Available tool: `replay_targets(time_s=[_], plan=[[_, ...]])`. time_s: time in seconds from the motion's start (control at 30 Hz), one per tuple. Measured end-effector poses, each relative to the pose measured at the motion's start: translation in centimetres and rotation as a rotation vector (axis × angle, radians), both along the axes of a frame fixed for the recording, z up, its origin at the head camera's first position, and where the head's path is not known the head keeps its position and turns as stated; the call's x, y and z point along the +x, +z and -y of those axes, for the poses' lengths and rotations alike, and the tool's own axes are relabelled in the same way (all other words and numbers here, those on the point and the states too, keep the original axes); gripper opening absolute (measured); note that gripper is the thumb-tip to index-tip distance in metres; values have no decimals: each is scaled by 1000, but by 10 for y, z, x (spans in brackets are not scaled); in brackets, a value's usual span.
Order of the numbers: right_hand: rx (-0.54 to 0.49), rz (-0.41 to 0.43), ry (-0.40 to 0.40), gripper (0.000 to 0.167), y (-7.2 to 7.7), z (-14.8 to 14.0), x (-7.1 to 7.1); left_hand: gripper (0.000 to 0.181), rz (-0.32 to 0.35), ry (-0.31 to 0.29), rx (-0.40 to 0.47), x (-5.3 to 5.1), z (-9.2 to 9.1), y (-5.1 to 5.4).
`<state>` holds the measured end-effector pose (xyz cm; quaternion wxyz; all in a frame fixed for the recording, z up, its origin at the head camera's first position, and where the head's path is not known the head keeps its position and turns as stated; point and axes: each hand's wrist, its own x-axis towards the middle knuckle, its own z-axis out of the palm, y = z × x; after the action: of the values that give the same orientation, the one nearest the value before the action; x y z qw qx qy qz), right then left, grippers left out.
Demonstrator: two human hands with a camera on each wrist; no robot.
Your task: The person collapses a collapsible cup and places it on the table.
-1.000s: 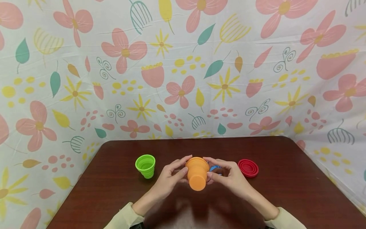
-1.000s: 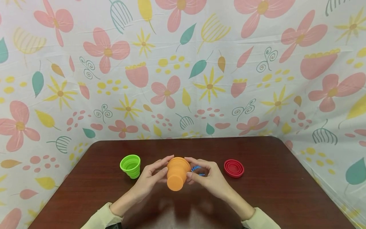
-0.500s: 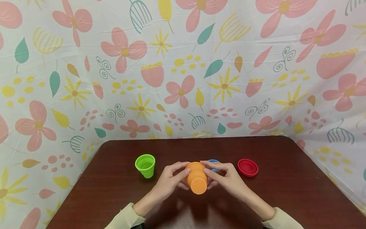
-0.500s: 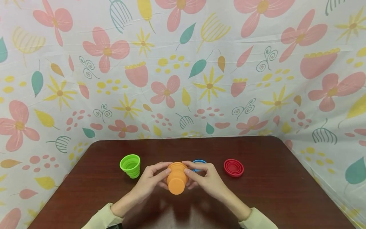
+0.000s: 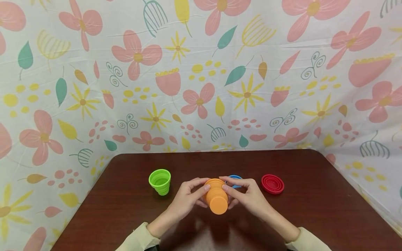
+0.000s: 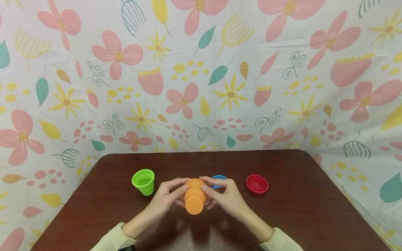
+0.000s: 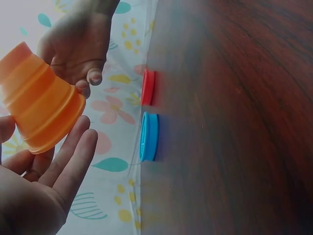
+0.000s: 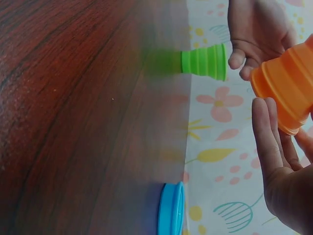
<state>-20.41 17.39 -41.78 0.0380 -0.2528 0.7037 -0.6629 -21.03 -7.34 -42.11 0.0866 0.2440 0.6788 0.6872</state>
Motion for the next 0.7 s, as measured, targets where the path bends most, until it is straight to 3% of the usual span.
replay_targets(time_s=[0.23, 0.7], plan=[[13, 10, 2, 36, 1, 0, 0, 34, -4, 4, -9, 0, -1, 1], [29, -2, -19, 30, -1, -1, 0, 27, -62, -52, -76, -2, 2, 0]])
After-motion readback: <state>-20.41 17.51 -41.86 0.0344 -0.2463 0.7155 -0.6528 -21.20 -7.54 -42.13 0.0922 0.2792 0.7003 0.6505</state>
